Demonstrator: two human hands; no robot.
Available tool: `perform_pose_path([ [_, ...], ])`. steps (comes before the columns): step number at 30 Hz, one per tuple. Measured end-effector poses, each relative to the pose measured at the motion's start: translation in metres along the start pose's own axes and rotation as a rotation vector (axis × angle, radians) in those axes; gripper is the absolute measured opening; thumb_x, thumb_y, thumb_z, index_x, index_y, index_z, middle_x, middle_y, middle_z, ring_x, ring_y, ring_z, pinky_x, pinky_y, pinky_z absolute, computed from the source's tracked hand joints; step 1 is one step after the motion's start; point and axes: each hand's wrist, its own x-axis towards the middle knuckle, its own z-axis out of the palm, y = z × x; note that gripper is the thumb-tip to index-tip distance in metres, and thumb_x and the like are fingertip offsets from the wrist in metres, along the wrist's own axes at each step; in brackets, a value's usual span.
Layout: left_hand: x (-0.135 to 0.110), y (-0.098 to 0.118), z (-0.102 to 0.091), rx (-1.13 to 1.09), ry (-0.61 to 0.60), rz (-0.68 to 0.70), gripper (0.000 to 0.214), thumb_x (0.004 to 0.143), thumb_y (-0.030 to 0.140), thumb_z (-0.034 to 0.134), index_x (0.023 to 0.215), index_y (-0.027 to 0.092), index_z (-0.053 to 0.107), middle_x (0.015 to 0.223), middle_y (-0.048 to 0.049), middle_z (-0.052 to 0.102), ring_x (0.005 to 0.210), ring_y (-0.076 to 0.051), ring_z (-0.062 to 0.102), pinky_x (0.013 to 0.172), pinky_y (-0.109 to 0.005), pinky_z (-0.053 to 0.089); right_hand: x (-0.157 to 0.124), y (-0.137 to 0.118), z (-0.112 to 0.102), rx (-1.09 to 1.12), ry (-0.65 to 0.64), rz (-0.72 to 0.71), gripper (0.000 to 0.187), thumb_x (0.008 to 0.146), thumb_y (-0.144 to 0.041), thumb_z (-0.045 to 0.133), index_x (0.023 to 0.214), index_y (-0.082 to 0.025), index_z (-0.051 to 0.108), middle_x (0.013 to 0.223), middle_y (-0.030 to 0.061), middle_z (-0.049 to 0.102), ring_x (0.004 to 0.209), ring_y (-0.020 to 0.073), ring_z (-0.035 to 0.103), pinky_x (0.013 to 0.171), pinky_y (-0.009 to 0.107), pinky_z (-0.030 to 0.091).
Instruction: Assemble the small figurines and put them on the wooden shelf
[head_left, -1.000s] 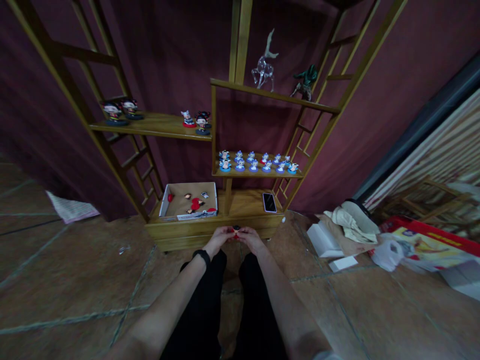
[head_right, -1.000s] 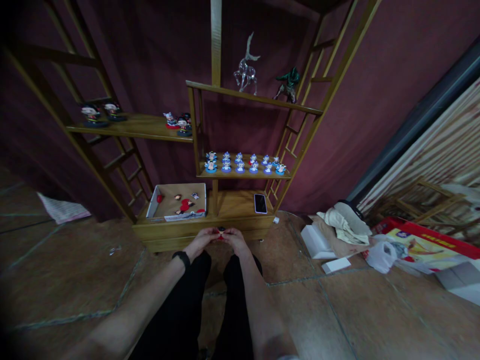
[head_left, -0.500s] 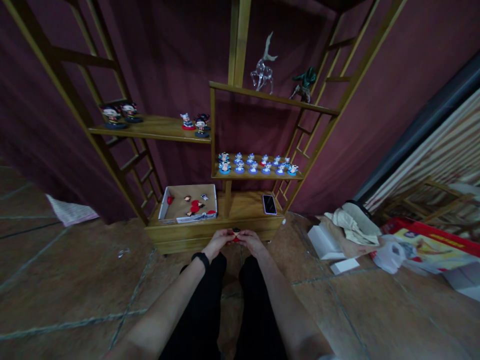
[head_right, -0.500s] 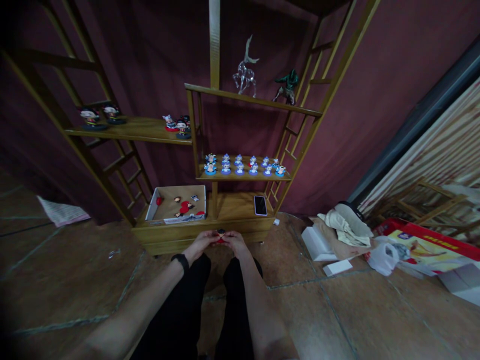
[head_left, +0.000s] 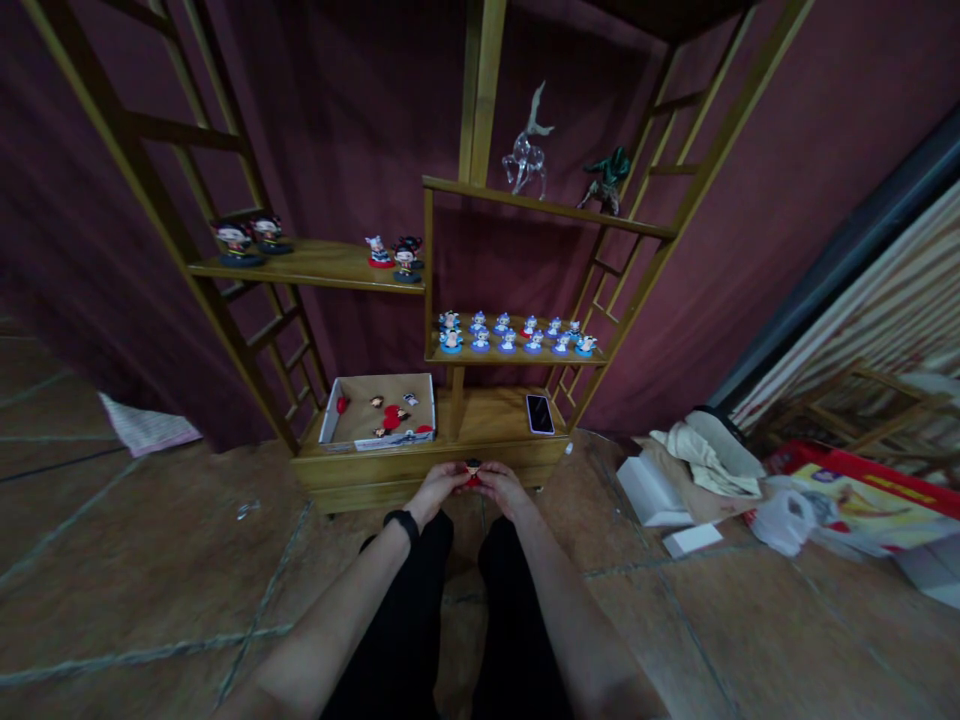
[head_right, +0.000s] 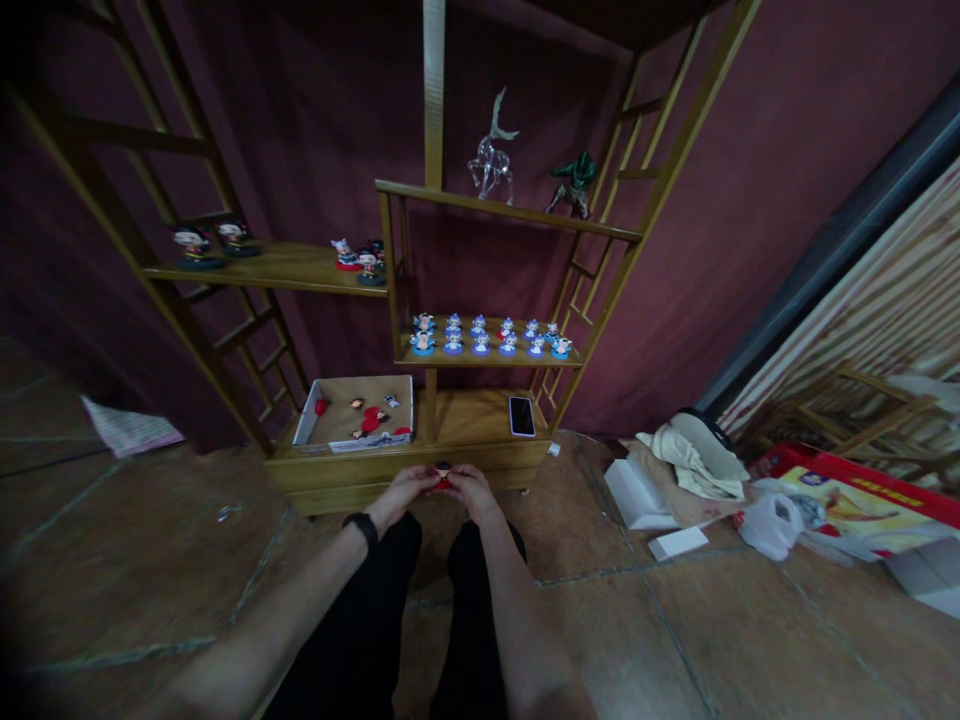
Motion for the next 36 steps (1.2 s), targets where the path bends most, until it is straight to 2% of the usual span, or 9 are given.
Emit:
perform_pose_path([
  [6,0.0003,0.0007,-0.0001,0.009,-0.005,-0.009,0.034,0.056,0.032,0.073,0.084,0.011,0.069,0.074,-0.0069,0.067,0.057,-0.011,0.055,0.053,-0.021,0.036,-0.0019,-0.0022,0.0014,-0.079,-0.038,0.016,0.041,0.049,-0.033,0.078,0.085,-0.019,0.064,0.087,0.0028,0.068,0.080,0.0171,0.063,0.076,0.032,0.046],
  [12,0.0004,-0.0007,0.0002,0.011,-0.062,0.012,0.033,0.057,0.029,0.072,0.085,0.012,0.069,0.077,-0.0072,0.068,0.061,-0.012,0.057,0.056,-0.021,0.038,0.0011,0.0003,0.0006,-0.100,-0.019,0.015,0.044,0.048,-0.037,0.079,0.085,-0.018,0.066,0.088,0.0044,0.069,0.080,0.0170,0.063,0.075,0.031,0.046],
  [21,0.0008,-0.0028,-0.0009,-0.016,-0.070,0.044,0.032,0.056,0.028,0.074,0.083,0.012,0.068,0.080,-0.0076,0.067,0.065,-0.013,0.057,0.059,-0.022,0.040,0.0022,0.0015,0.0007,-0.079,0.029,0.005,0.043,0.045,-0.038,0.080,0.079,-0.016,0.065,0.084,0.0057,0.068,0.078,0.0173,0.063,0.072,0.030,0.048],
  [24,-0.0003,-0.0013,0.0000,-0.017,-0.048,0.033,0.034,0.054,0.027,0.076,0.084,0.012,0.068,0.079,-0.0074,0.067,0.064,-0.012,0.057,0.058,-0.022,0.040,0.0021,0.0015,0.0009,-0.067,0.005,-0.001,0.042,0.046,-0.035,0.080,0.080,-0.016,0.065,0.085,0.0053,0.068,0.080,0.0171,0.062,0.074,0.030,0.047],
  [31,-0.0038,0.0054,0.0042,-0.025,-0.061,0.069,0.037,0.048,0.021,0.077,0.082,0.012,0.066,0.083,-0.0078,0.067,0.072,-0.015,0.059,0.065,-0.024,0.043,0.0016,0.0024,0.0037,-0.085,0.020,-0.030,0.032,0.042,-0.030,0.079,0.065,-0.018,0.060,0.075,0.0025,0.067,0.075,0.0173,0.061,0.069,0.028,0.045],
  [34,-0.0033,0.0046,0.0067,0.031,-0.061,0.123,0.030,0.049,0.015,0.074,0.078,0.013,0.065,0.078,-0.0048,0.067,0.073,-0.015,0.059,0.070,-0.025,0.043,0.0016,0.0032,0.0045,-0.083,0.029,-0.018,0.030,0.043,-0.029,0.078,0.063,-0.017,0.059,0.074,0.0022,0.066,0.075,0.0169,0.061,0.069,0.028,0.044],
  [36,-0.0026,0.0028,0.0079,0.144,-0.019,0.168,0.025,0.050,0.011,0.070,0.074,0.014,0.064,0.073,-0.0026,0.066,0.071,-0.016,0.058,0.069,-0.025,0.043,0.0024,0.0040,0.0045,-0.076,0.037,-0.012,0.028,0.044,-0.028,0.077,0.062,-0.017,0.059,0.071,0.0018,0.065,0.074,0.0165,0.060,0.069,0.028,0.044],
])
